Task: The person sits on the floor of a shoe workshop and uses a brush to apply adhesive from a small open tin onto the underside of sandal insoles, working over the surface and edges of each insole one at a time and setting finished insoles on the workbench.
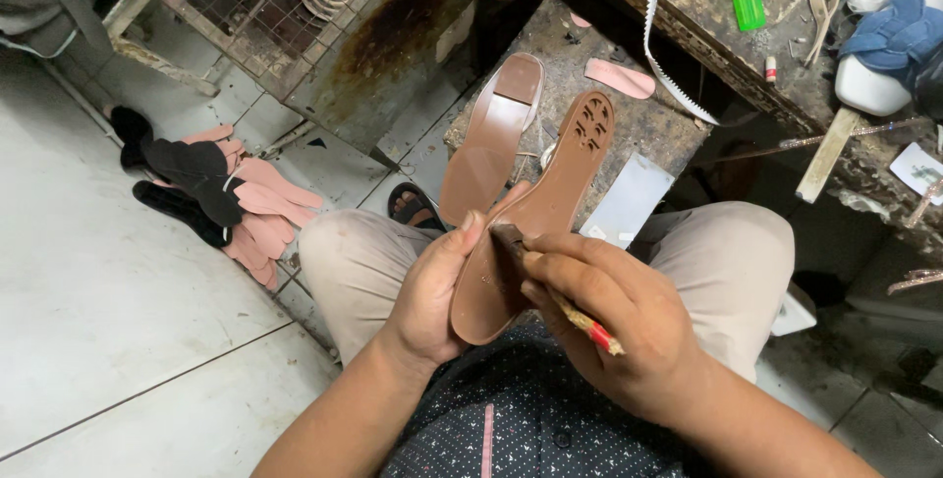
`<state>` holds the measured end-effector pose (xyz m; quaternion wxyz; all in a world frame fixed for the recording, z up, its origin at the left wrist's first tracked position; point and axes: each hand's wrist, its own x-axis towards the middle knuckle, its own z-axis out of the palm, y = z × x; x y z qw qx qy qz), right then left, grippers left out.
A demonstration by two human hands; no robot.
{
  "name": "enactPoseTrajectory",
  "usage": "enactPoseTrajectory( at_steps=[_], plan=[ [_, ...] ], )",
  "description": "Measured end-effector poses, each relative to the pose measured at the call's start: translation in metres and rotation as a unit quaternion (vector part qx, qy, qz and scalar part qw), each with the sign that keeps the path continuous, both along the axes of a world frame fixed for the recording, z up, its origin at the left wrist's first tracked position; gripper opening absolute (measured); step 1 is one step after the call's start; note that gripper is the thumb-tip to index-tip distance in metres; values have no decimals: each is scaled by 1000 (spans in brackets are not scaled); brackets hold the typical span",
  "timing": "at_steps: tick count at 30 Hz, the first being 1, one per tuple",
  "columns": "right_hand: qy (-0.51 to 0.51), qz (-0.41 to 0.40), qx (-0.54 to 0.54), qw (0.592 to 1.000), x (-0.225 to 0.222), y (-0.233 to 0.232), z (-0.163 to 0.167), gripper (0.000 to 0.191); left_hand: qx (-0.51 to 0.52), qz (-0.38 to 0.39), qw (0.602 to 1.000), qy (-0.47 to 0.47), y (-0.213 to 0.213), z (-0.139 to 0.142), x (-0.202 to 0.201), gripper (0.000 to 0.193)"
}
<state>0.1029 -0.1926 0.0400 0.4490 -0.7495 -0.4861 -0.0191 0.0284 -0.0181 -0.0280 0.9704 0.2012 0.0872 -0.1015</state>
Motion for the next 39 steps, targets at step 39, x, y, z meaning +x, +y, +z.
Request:
enactPoseTrajectory(
  at_steps=[39],
  plan=[
    [13, 70, 16, 997, -3, 1, 2, 34, 27, 11, 1000, 8, 2, -3, 8, 60]
  ],
)
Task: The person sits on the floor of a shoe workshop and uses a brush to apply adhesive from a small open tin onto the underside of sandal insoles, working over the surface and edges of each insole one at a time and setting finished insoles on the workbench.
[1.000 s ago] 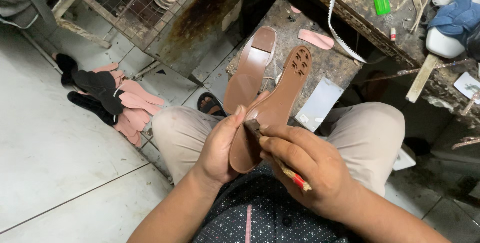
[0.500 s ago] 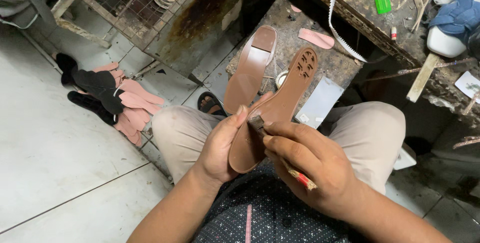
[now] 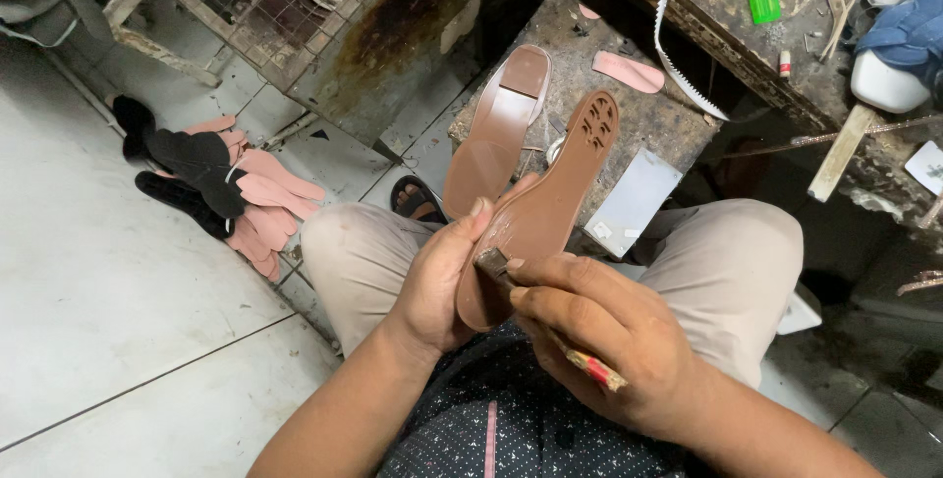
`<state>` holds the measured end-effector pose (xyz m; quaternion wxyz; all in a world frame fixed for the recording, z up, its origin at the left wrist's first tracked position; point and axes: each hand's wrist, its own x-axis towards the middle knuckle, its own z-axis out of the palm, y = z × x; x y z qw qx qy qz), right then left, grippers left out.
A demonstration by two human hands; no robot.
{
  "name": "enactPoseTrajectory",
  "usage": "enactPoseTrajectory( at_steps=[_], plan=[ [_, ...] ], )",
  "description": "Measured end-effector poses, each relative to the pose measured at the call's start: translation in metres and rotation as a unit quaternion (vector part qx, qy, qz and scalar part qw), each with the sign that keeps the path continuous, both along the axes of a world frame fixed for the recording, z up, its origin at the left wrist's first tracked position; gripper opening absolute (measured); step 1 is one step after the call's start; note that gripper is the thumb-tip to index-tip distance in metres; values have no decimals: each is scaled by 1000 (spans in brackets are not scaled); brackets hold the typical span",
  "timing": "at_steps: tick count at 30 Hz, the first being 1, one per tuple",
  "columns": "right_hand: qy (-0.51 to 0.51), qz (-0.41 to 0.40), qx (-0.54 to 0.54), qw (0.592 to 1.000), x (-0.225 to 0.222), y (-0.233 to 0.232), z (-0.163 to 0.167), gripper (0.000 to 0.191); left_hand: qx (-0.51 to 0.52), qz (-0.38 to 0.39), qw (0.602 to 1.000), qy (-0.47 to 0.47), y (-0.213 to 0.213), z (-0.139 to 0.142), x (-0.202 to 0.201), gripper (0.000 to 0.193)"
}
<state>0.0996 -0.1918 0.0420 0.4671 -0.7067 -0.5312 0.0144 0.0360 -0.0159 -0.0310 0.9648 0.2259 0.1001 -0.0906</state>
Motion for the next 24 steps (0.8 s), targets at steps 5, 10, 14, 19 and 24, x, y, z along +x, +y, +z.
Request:
enactPoseTrajectory(
  at_steps=[5, 10, 14, 19, 24],
  plan=[
    [4, -21, -14, 1000, 7, -4, -1, 36, -14, -8, 1000, -8, -1, 1, 0, 60],
    [11, -12, -9, 1000, 6, -3, -2, 36, 12, -12, 1000, -7, 0, 2, 0, 60],
    [0, -3, 2, 1000, 1, -1, -3, 36, 6, -7, 1000, -2, 0, 0, 1, 60],
    [0, 17, 11, 1000, -2, 0, -5, 36, 16, 2, 1000, 8, -1, -1, 1, 61],
    [2, 28, 7, 1000, -4, 0, -5, 34, 4, -1, 1000, 14, 0, 0, 1, 61]
  ],
)
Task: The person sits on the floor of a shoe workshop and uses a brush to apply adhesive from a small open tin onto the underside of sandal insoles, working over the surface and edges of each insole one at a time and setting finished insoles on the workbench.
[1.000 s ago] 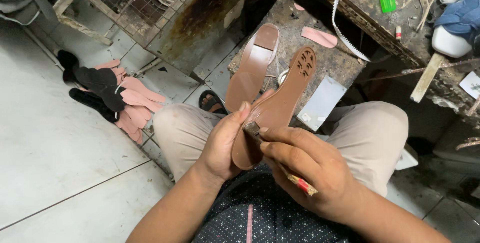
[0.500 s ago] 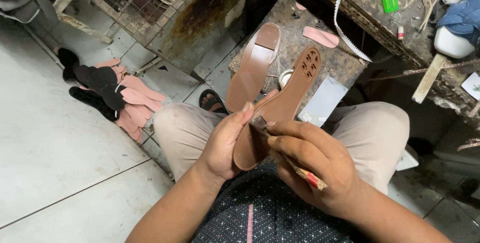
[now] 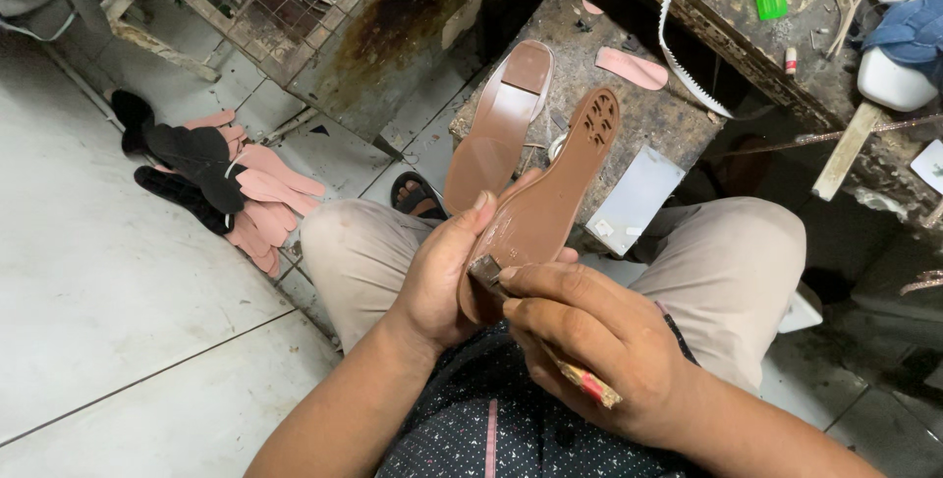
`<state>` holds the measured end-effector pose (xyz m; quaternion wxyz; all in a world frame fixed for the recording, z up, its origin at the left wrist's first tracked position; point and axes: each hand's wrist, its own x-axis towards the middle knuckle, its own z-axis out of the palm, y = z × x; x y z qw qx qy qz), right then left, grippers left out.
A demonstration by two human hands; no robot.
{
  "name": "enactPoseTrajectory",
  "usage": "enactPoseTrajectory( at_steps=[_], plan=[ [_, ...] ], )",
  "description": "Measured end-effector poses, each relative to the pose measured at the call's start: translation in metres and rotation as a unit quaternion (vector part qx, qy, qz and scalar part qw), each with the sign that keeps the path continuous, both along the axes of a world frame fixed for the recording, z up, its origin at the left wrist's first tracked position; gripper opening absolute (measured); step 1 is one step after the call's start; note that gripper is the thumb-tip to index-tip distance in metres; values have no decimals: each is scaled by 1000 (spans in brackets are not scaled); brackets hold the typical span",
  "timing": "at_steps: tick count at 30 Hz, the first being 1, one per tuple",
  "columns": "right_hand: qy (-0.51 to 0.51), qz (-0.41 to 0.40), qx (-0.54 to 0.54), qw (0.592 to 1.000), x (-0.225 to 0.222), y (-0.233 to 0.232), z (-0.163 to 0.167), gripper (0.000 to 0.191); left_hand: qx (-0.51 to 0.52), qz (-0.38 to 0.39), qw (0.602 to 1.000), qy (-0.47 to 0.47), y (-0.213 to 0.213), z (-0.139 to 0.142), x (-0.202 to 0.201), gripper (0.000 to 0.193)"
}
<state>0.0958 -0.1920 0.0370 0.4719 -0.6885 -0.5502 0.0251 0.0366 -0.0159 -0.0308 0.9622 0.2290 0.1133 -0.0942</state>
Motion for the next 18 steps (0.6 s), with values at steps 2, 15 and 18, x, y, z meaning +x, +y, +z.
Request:
enactPoseTrajectory(
  at_steps=[2, 15, 18],
  plan=[
    [-1, 4, -1, 1000, -1, 0, 1, 33, 4, 2, 1000, 5, 0, 1, 1, 61],
    [112, -87, 21, 990, 32, -15, -30, 23, 81, 86, 991, 67, 16, -20, -7, 63],
    [60, -251, -94, 961, 64, -22, -55, 18, 119, 108, 979, 126, 26, -28, -15, 67]
  ],
)
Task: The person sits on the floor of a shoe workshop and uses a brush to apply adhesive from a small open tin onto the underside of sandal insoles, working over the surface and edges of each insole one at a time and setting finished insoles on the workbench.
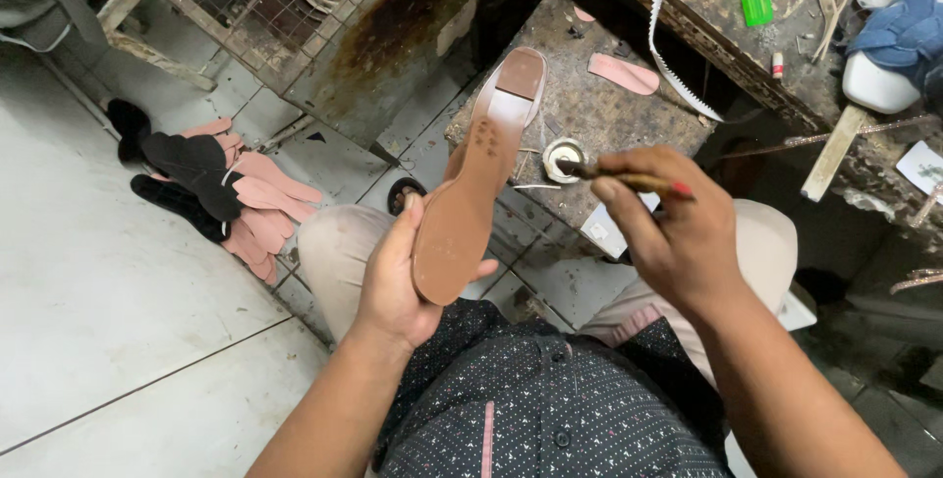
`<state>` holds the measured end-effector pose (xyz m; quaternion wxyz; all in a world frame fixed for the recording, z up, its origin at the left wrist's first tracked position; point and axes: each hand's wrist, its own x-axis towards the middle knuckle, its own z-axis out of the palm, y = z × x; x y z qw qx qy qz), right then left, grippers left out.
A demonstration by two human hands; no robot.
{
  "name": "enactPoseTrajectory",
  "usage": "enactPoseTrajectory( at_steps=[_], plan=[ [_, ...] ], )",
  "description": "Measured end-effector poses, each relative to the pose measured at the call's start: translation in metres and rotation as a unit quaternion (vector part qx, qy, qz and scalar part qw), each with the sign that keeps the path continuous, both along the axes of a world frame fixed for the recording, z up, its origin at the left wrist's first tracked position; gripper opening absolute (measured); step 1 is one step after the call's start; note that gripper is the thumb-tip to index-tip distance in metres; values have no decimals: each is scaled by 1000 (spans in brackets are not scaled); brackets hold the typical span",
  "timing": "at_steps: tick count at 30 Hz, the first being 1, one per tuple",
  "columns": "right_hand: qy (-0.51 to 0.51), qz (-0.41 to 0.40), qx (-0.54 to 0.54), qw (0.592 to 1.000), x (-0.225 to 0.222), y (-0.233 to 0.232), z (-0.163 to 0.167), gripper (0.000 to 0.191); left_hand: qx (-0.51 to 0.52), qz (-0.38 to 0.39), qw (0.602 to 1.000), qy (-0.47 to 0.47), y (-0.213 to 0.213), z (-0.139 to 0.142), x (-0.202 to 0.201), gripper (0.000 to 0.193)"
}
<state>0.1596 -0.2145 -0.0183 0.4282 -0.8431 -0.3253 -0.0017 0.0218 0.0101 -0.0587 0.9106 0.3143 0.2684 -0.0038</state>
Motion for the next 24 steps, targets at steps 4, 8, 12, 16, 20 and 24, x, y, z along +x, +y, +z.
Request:
enactPoseTrajectory(
  at_steps=[4, 8, 12, 16, 20, 24],
  plan=[
    [4, 9, -32, 999, 34, 5, -42, 14, -27, 30, 994, -100, 6, 1, -19, 75],
    [5, 3, -77, 997, 47, 11, -70, 15, 97, 22, 982, -161, 4, 12, -30, 75],
    [12, 10, -78, 997, 52, 18, -82, 17, 281, 7, 950, -136, -1, 19, -27, 91],
    [-11, 11, -90, 996, 51, 24, -82, 16, 329, 4, 935, -132, -2, 21, -23, 82],
    [-1, 6, -57, 998, 48, 22, -78, 16, 371, 13, 919, -134, 1, 21, -26, 92],
    [4, 11, -40, 999, 44, 14, -77, 12, 378, 58, 908, -169, 7, 26, -34, 103]
  ],
)
